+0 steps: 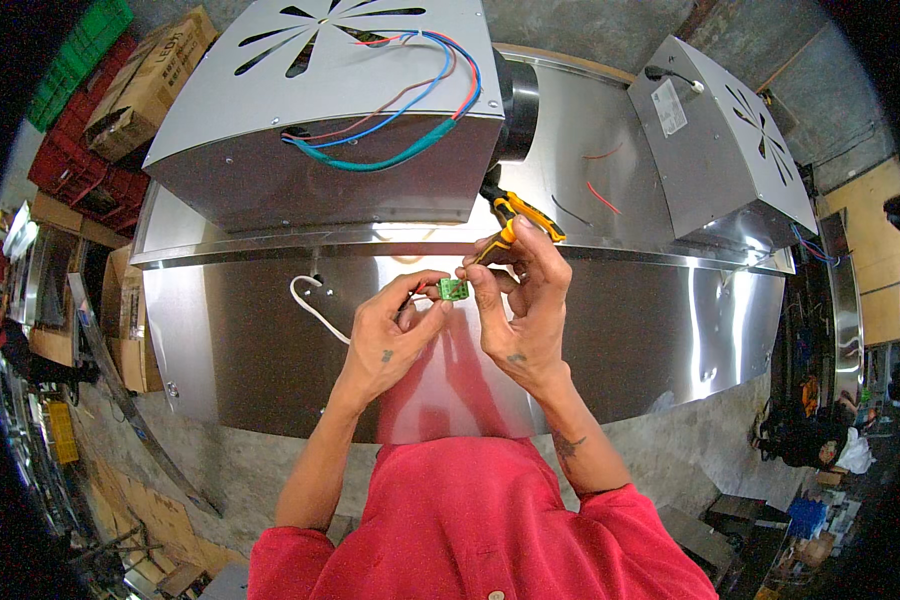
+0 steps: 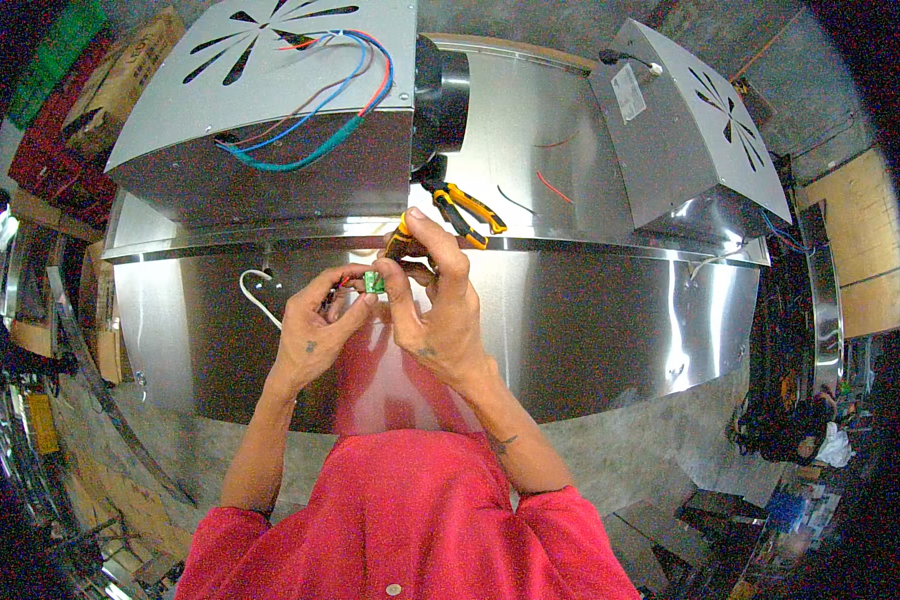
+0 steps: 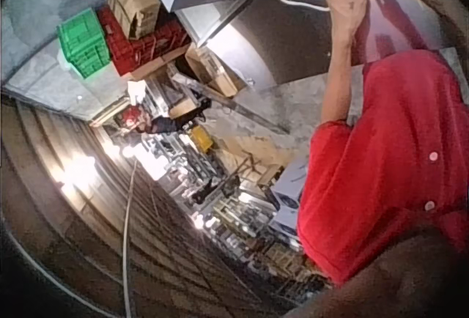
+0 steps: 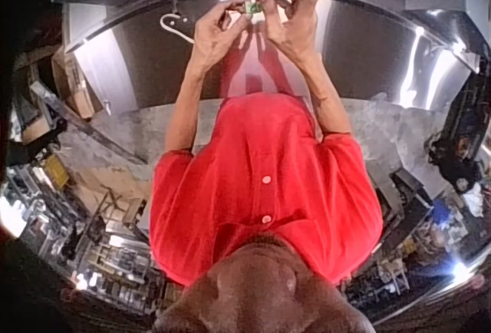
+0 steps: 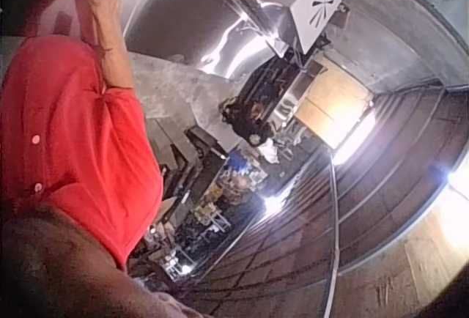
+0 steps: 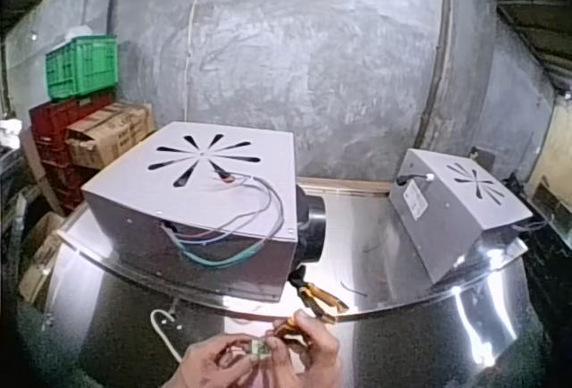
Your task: The person strips insulation from red and white wires using pliers, then inserts the exposed ends into a green terminal block and tightens the screws with a screwdriver. The person repeats this process for additional wires, securing each connection in the terminal block.
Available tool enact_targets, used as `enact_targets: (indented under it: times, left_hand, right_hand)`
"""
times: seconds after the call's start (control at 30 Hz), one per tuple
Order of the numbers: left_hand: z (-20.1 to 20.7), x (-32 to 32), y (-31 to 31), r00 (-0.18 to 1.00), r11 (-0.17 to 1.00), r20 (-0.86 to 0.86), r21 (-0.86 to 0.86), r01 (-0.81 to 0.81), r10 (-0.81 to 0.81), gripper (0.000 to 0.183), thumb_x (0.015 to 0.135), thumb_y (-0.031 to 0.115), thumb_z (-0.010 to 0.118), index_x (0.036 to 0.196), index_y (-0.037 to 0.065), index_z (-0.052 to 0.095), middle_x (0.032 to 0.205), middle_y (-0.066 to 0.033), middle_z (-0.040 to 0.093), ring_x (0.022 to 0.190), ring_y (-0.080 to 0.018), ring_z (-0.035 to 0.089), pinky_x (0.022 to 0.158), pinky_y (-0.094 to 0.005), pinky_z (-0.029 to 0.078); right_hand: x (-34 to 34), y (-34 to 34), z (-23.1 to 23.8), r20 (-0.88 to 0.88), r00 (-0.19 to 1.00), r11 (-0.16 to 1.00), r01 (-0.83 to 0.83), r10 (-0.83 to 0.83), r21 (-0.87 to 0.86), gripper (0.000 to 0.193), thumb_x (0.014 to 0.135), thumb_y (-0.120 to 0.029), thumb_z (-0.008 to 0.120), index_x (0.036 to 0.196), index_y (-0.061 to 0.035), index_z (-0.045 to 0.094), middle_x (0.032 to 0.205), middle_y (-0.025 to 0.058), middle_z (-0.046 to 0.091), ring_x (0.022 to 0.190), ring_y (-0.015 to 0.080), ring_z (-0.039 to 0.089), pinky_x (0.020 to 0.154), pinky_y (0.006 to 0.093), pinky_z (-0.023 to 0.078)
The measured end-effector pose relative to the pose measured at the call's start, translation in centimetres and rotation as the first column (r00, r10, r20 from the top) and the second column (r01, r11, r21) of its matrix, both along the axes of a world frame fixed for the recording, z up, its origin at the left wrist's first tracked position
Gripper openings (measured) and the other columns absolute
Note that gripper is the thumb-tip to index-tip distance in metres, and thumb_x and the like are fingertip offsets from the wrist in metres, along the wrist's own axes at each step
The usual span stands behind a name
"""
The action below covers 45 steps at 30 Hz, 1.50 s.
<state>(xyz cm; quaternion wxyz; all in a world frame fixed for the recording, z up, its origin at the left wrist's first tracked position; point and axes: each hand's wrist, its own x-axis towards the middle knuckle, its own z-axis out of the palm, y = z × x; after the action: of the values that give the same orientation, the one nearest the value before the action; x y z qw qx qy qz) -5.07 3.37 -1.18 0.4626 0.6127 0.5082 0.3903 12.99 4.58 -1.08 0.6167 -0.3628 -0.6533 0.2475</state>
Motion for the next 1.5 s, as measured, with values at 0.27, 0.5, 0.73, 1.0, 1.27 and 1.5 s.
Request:
enact_targets:
  times: [0.27, 0.5, 0.73, 1.0, 1.27, 1.5]
  left_hand:
    - [-0.5, -0.2, 0.1, 1.0, 1.0, -0.01, 0.003, 0.018, -0.018, 0.035, 0.096, 0.014, 0.077, 0.129, 0.006, 0.071, 0.104, 0.0048, 0.069, 0.081, -0.0046, 0.052, 0.072, -0.0221, 0.044]
    - [0.4, 0.0, -0.1, 1.0, 0.999, -0.019, -0.041, 0.013, -0.014, 0.034, 0.095, 0.015, 0.078, 0.128, 0.007, 0.072, 0.1, 0.0059, 0.067, 0.078, -0.0039, 0.048, 0.07, -0.0215, 0.041]
    - [-0.4, -0.1, 0.1, 1.0, 0.999, -0.012, 0.053, 0.015, -0.015, 0.036, 0.095, 0.012, 0.078, 0.129, 0.004, 0.072, 0.099, 0.0003, 0.07, 0.067, -0.0041, 0.044, 0.059, -0.0233, 0.04]
    - [-0.2, -0.2, 0.0, 0.999, 0.999, 0.027, 0.04, 0.02, -0.021, 0.036, 0.095, 0.012, 0.078, 0.13, 0.004, 0.072, 0.1, -0.0002, 0.071, 0.066, -0.0045, 0.044, 0.059, -0.0238, 0.04]
    - [-0.7, -0.2, -0.1, 0.999, 0.999, 0.033, 0.047, 0.012, -0.014, 0.035, 0.097, 0.016, 0.078, 0.129, 0.004, 0.073, 0.1, 0.0007, 0.072, 0.066, -0.0038, 0.043, 0.059, -0.0234, 0.039]
    - [-0.4, -0.2, 0.0, 1.0, 0.998, -0.006, 0.055, 0.019, -0.019, 0.035, 0.096, 0.015, 0.079, 0.129, 0.004, 0.073, 0.099, 0.001, 0.072, 0.066, -0.0039, 0.044, 0.059, -0.0234, 0.039]
  right_hand:
    - [0.5, 0.2, 0.0, 0.077, 0.997, 0.999, -0.032, 0.029, 0.039, 0.065, 0.101, 0.008, 0.064, 0.155, -0.008, 0.031, 0.126, 0.019, 0.061, 0.109, 0.0249, 0.07, 0.089, 0.0359, 0.064]
    - [1.7, 0.5, 0.2, 0.122, 0.978, 0.984, -0.176, 0.172, 0.025, 0.063, 0.102, 0.011, 0.06, 0.152, -0.0121, 0.031, 0.131, 0.0218, 0.061, 0.112, 0.0282, 0.072, 0.091, 0.0376, 0.063]
    - [1.5, 0.3, 1.1, 0.14, 0.965, 0.972, -0.232, 0.224, 0.045, 0.069, 0.098, 0.017, 0.061, 0.152, -0.0141, 0.031, 0.122, 0.0213, 0.064, 0.108, 0.0276, 0.073, 0.09, 0.0374, 0.063]
    - [1.4, 0.1, 1.1, 0.165, 0.962, 0.972, -0.23, 0.218, 0.054, 0.071, 0.097, 0.016, 0.064, 0.152, -0.0145, 0.031, 0.122, 0.0223, 0.065, 0.104, 0.0267, 0.074, 0.088, 0.0376, 0.064]
    - [1.8, 0.0, 0.8, 0.177, 0.957, 0.967, -0.246, 0.231, 0.065, 0.076, 0.094, 0.017, 0.067, 0.153, -0.0151, 0.031, 0.123, 0.0231, 0.065, 0.104, 0.0275, 0.074, 0.087, 0.0375, 0.065]
    - [1.9, 0.5, 0.8, 0.158, 0.974, 0.972, -0.187, 0.165, 0.14, 0.07, 0.099, 0.014, 0.063, 0.155, -0.0139, 0.032, 0.122, 0.0225, 0.066, 0.108, 0.0273, 0.074, 0.088, 0.0375, 0.064]
